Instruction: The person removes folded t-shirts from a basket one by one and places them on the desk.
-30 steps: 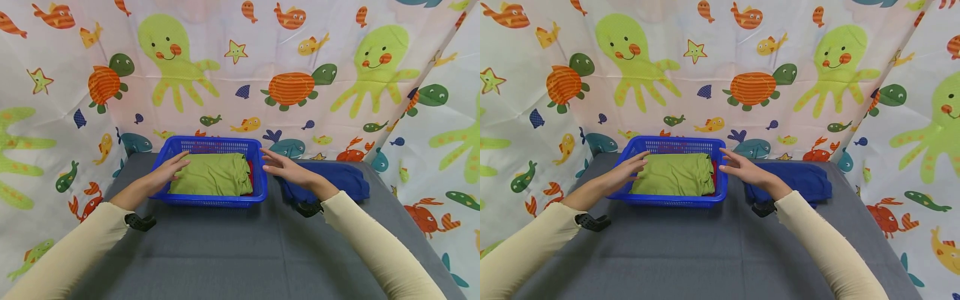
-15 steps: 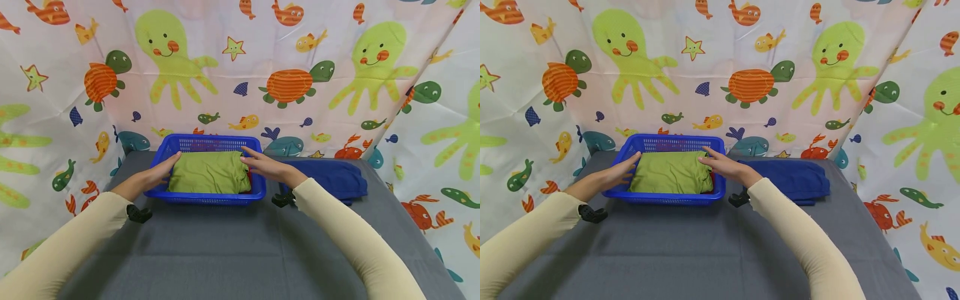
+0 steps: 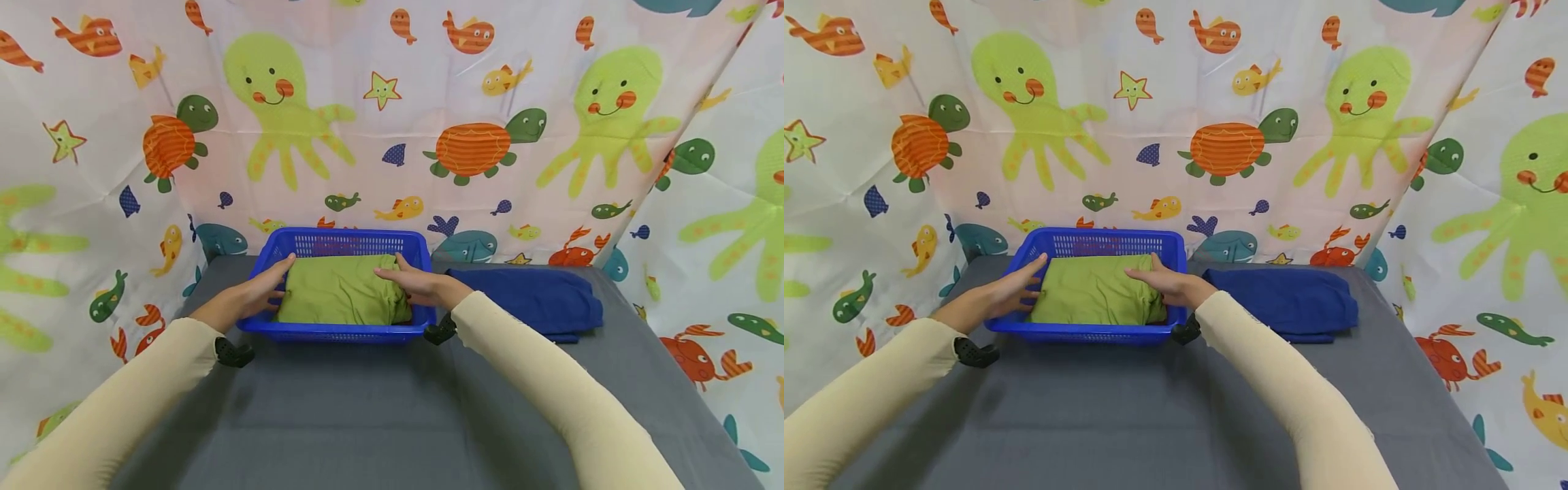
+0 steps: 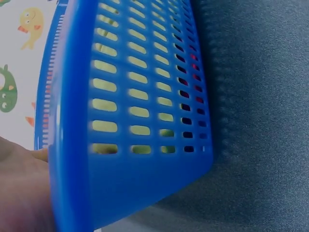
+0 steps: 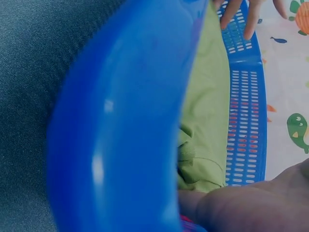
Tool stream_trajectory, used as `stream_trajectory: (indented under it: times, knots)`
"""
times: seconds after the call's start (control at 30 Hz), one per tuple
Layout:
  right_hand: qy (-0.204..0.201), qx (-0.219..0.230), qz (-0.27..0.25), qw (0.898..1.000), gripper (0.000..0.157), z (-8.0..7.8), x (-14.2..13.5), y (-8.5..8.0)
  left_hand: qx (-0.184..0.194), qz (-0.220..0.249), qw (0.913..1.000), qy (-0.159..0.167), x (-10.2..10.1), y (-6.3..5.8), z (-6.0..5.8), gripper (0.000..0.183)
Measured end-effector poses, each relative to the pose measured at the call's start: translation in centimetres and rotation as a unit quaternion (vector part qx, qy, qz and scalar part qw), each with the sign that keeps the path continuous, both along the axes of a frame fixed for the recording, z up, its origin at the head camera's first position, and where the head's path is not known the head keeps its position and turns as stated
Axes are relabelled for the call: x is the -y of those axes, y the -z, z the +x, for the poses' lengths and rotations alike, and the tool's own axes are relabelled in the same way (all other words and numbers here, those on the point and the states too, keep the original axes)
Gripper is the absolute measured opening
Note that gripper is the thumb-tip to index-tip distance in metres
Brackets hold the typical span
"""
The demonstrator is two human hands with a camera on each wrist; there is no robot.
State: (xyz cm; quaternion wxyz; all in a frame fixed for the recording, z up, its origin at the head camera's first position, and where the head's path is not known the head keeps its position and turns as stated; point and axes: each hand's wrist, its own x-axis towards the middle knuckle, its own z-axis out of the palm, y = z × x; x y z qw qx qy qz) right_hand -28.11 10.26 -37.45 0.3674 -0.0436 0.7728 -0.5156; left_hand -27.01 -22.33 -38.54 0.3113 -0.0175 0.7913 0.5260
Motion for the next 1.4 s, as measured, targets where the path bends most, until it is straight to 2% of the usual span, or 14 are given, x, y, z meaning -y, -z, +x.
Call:
stream_trajectory:
  times: [0.1,0.17,0.3,0.47,0.7,0.8,1.17,1.4]
  knots:
    - [0.004,-0.004,0.001,1.000,0.099,-0.5,0.1,-0.5,0.009,0.029,0.9990,-0.032,0.3,-0.7,-0.4,0.099]
    - [0.007,-0.006,-0.007,1.000,0.099,-0.7,0.2,-0.6,0.014,0.050,0.9979,-0.039,0.4,-1.0,-0.4,0.101]
    - [0.014,0.001,-0.023,1.000,0.099,-0.7,0.1,-0.2,0.022,0.058,0.9978,-0.025,0.4,-0.9,-0.4,0.100]
    - [0.008,0.016,-0.020,1.000,0.099,-0.5,0.1,0.3,0.022,0.032,0.9992,-0.006,0.0,-0.2,-0.4,0.096]
    - [0.003,0.028,-0.023,0.999,0.100,-0.8,0.3,0.2,0.010,0.066,0.9978,0.007,-0.2,-0.1,-0.8,0.090]
    - [0.005,0.033,-0.035,0.999,0.099,-0.9,0.3,0.3,0.016,0.080,0.9967,0.006,0.0,0.0,-0.8,0.087]
    - [-0.016,0.026,-0.034,0.999,0.090,-1.2,0.2,0.9,0.012,0.075,0.9970,0.015,-0.5,0.0,-1.0,0.085]
    - [-0.020,0.037,-0.047,0.998,0.085,-1.4,0.3,1.0,0.021,0.105,0.9939,0.026,-0.4,0.1,-1.2,0.085]
